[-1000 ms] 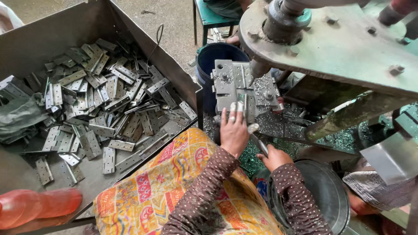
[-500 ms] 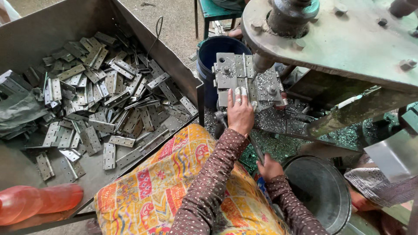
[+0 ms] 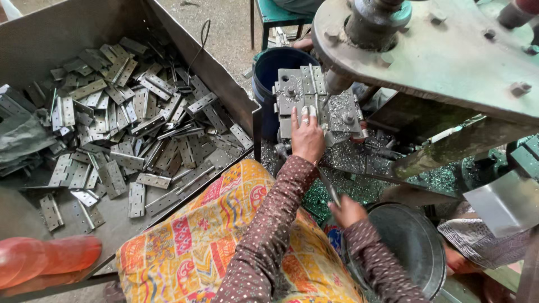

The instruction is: The person repeatedly picks small metal brackets from a bin, places each one into a drill press jig, and activates the press to drill holes. After each cycle, the person removes the bracket and returns it to the bin, continuing the process with new pieces.

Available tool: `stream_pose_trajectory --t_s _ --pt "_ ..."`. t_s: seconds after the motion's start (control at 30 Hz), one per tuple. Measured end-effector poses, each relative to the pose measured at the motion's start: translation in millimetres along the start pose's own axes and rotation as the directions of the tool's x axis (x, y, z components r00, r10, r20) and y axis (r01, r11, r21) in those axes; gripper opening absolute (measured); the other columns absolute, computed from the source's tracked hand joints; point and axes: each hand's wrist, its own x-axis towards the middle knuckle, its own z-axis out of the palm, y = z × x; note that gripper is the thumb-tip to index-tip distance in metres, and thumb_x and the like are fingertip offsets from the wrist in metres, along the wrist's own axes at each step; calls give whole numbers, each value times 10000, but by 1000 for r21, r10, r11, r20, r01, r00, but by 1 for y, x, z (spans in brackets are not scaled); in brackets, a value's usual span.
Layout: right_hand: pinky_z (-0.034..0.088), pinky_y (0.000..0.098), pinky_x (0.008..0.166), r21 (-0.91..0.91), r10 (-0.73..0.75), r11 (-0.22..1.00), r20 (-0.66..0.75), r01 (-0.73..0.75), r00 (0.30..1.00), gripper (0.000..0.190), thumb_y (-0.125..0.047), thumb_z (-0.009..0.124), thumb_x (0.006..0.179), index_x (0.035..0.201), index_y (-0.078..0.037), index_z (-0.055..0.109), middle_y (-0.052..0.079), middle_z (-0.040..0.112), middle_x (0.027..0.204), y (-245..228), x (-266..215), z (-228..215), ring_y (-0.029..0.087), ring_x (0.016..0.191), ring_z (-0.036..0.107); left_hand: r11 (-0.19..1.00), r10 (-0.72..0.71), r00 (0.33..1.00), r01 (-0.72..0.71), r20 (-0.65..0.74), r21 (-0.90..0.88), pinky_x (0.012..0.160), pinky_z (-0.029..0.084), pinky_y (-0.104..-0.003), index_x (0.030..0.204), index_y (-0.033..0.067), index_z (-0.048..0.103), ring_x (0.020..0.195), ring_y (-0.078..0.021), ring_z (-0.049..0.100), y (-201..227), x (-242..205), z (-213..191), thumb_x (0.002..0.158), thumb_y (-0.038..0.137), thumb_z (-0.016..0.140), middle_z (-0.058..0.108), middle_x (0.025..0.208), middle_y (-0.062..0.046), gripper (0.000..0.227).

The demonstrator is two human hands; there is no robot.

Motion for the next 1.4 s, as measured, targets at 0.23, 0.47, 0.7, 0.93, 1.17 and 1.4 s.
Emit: stream_pose_trajectory --t_s 0.23,0.47,0.7,0.93,1.17,1.4 --pt "583 492 700 57 26 998 57 -29 998 435 -459 671 881 1074 -74 608 203 732 762 6 0 32 386 713 738 998 18 994 -10 112 -68 1247 96 -661 917 43 783 1327 -371 564 -4 -10 -5 930 118 603 640 1310 -177 195" --pt "590 469 665 -115 38 993 91 -27 995 489 -548 665 893 1036 -84 602 160 724 739 3 11 -13 349 686 746 1000 17 999 -17 -47 -2 1236 99 -632 949 34 791 1286 -348 586 -1 -13 -4 874 148 627 642 1323 -206 212" --pt "557 523 649 45 -31 998 -109 36 994 437 -457 642 910 1093 -63 590 238 704 746 16 -3 52 438 702 705 996 15 1000 -14 11 -92 1244 101 -629 955 20 789 1320 -358 566 -4 -17 -15 924 228 635 620 1327 -193 261" --pt "587 493 639 -167 -22 986 -2 21 1000 538 -568 663 878 1059 -63 631 200 724 757 8 14 -7 380 690 729 997 -5 998 0 -61 -72 1231 68 -612 901 84 800 1352 -358 541 -10 -6 -15 917 247 642 591 1397 -162 227" --pt "605 485 629 -15 38 999 -15 -38 999 469 -472 603 929 1184 -79 578 184 729 757 11 -1 40 370 670 739 1000 27 986 -29 163 10 1211 5 -644 920 86 789 1355 -356 506 -11 17 -4 920 180 636 514 1500 -188 180" --pt "595 489 700 -55 60 997 132 -53 989 543 -552 654 874 1119 -75 568 188 735 788 13 17 10 372 725 749 999 31 987 -27 155 -30 1221 14 -638 839 106 795 1396 -357 486 -14 11 -12 914 196 633 502 1512 -158 199"
